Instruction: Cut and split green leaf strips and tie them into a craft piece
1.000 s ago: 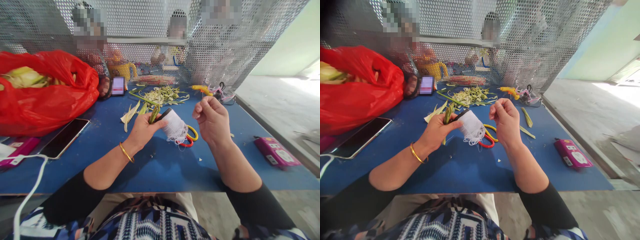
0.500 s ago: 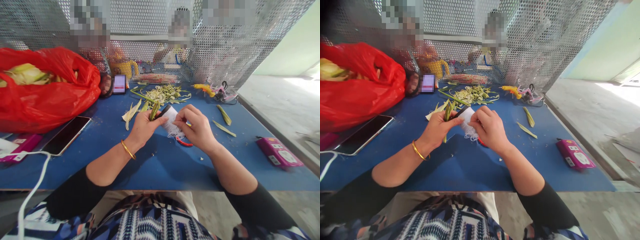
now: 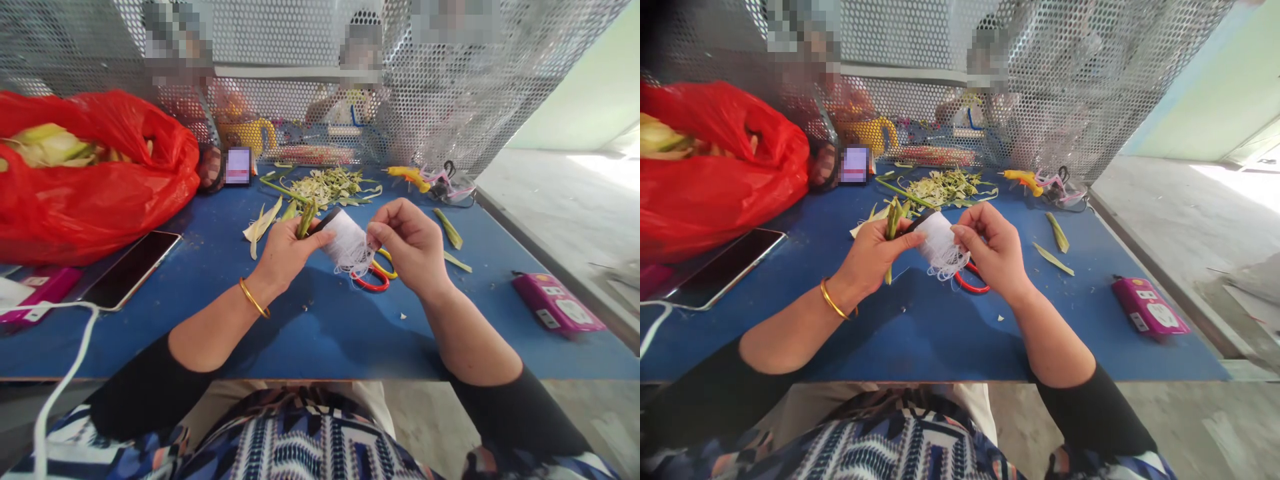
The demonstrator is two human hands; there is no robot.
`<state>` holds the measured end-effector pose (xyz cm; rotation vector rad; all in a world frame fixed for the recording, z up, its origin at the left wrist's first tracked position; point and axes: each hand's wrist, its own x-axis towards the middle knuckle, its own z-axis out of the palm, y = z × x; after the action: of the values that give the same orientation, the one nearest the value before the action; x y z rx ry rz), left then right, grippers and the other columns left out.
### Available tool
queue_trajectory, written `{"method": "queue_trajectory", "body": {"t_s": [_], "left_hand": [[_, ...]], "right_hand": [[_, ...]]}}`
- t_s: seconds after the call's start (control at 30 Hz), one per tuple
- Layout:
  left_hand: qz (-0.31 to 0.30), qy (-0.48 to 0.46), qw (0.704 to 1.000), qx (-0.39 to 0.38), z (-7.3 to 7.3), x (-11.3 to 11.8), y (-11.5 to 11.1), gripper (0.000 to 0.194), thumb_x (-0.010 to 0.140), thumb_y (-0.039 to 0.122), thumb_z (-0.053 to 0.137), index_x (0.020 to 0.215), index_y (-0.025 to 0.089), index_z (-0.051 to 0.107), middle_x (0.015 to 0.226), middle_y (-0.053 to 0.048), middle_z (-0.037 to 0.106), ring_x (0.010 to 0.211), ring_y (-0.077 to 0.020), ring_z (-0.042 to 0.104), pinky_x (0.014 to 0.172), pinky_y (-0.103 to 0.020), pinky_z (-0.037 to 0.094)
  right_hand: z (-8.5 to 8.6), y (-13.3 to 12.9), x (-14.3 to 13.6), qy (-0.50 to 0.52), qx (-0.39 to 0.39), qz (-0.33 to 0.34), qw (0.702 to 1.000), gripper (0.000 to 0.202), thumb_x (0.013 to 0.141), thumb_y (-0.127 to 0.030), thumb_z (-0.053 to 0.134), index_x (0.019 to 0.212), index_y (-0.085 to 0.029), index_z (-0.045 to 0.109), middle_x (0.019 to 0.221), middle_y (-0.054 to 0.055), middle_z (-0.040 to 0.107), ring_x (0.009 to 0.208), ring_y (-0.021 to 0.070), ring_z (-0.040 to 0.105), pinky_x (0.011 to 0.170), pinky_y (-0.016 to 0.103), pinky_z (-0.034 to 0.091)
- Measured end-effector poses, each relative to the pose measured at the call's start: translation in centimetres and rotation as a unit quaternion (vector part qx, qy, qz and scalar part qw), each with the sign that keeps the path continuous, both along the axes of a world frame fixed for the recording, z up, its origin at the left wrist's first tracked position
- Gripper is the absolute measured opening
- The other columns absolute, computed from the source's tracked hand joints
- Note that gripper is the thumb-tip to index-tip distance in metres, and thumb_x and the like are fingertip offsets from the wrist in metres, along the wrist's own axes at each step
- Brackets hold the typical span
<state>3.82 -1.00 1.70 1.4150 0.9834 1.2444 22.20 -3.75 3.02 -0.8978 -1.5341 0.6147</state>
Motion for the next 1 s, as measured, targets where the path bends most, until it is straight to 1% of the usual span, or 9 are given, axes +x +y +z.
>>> {"method": "queue_trajectory", "body": {"t_s": [0.07, 0.13, 0.23, 0.33, 0.43, 0.63, 0.7, 0.8, 1.0], "left_hand": [[0.002, -0.006, 1.0, -0.001, 0.0, -0.1, 0.1, 0.024, 0.061, 0.034, 0.081, 0.061, 0.018, 0.063, 0.052, 0.006, 0.041, 0.056, -0.0095, 0.037, 0.054, -0.025, 0.031], [0.005, -0.015, 1.0, -0.002, 0.0, -0.1, 0.1, 0.024, 0.06, 0.034, 0.082, 0.062, 0.018, 0.063, 0.053, 0.006, 0.042, 0.057, -0.0098, 0.038, 0.053, -0.025, 0.031], [0.009, -0.028, 1.0, -0.003, 0.1, -0.2, 0.1, 0.024, 0.06, 0.035, 0.082, 0.064, 0.019, 0.065, 0.054, 0.005, 0.044, 0.058, -0.0105, 0.041, 0.052, -0.025, 0.032], [0.006, -0.043, 0.999, -0.001, 0.5, -0.3, 0.0, 0.022, 0.061, 0.034, 0.081, 0.064, 0.019, 0.065, 0.055, 0.005, 0.045, 0.059, -0.0109, 0.042, 0.052, -0.025, 0.032], [0.001, -0.057, 0.998, 0.006, 0.8, -0.4, -0.1, 0.02, 0.061, 0.033, 0.08, 0.065, 0.02, 0.066, 0.055, 0.005, 0.046, 0.059, -0.0111, 0.043, 0.053, -0.025, 0.033], [-0.02, -0.049, 0.999, 0.012, 0.8, -0.5, 0.0, 0.022, 0.06, 0.034, 0.082, 0.065, 0.02, 0.067, 0.056, 0.004, 0.048, 0.059, -0.0113, 0.044, 0.052, -0.025, 0.034], [-0.018, -0.049, 0.999, 0.009, 0.7, -0.6, 0.0, 0.024, 0.059, 0.037, 0.083, 0.064, 0.02, 0.066, 0.056, 0.003, 0.049, 0.059, -0.0114, 0.044, 0.052, -0.024, 0.034], [-0.006, -0.052, 0.999, 0.0, 0.7, -0.6, 0.2, 0.027, 0.058, 0.04, 0.084, 0.064, 0.02, 0.065, 0.057, 0.003, 0.05, 0.059, -0.0118, 0.044, 0.051, -0.024, 0.034], [0.002, -0.07, 0.998, -0.003, 0.6, -0.6, 0.5, 0.025, 0.057, 0.036, 0.085, 0.063, 0.019, 0.067, 0.055, 0.004, 0.048, 0.055, -0.0095, 0.039, 0.05, -0.025, 0.032]], "right_hand": [[0.2, 0.0, 0.2, 0.021, 0.017, -0.011, 1.0, 0.015, 0.085, -0.03, 0.069, 0.075, -0.022, 0.061, 0.063, -0.004, 0.061, 0.053, 0.0096, 0.051, 0.052, 0.025, 0.044], [0.4, 0.2, 0.6, 0.036, 0.029, -0.041, 0.998, 0.009, 0.084, -0.028, 0.07, 0.079, -0.022, 0.065, 0.068, -0.003, 0.062, 0.055, 0.0096, 0.052, 0.053, 0.025, 0.044], [0.5, 0.6, 1.4, 0.015, 0.003, -0.073, 0.997, 0.007, 0.08, -0.027, 0.074, 0.077, -0.022, 0.069, 0.068, -0.003, 0.062, 0.058, 0.0106, 0.052, 0.056, 0.026, 0.045], [0.6, 0.8, 1.9, -0.017, -0.046, -0.048, 0.998, 0.012, 0.076, -0.029, 0.077, 0.073, -0.021, 0.069, 0.07, -0.001, 0.065, 0.064, 0.0126, 0.055, 0.061, 0.028, 0.046], [0.4, 0.8, 2.0, -0.028, -0.076, -0.009, 0.997, 0.015, 0.073, -0.03, 0.079, 0.076, -0.02, 0.069, 0.072, 0.0, 0.066, 0.065, 0.0135, 0.056, 0.063, 0.029, 0.046], [0.2, 0.8, 1.6, -0.025, -0.128, 0.034, 0.991, 0.019, 0.075, -0.029, 0.076, 0.069, -0.018, 0.061, 0.066, -0.002, 0.059, 0.063, 0.0115, 0.05, 0.06, 0.028, 0.042], [0.3, 0.8, 1.5, -0.007, -0.129, 0.041, 0.991, 0.021, 0.077, -0.031, 0.075, 0.068, -0.019, 0.059, 0.067, -0.002, 0.058, 0.063, 0.0109, 0.05, 0.06, 0.027, 0.042], [0.4, 0.7, 1.6, 0.025, -0.116, 0.031, 0.992, 0.025, 0.08, -0.035, 0.075, 0.071, -0.02, 0.056, 0.067, -0.002, 0.058, 0.058, 0.0093, 0.048, 0.055, 0.025, 0.041], [0.5, 0.6, 1.5, 0.073, -0.113, 0.042, 0.99, 0.036, 0.079, -0.045, 0.078, 0.072, -0.021, 0.052, 0.06, -0.005, 0.053, 0.05, 0.007, 0.043, 0.048, 0.022, 0.036]]}}
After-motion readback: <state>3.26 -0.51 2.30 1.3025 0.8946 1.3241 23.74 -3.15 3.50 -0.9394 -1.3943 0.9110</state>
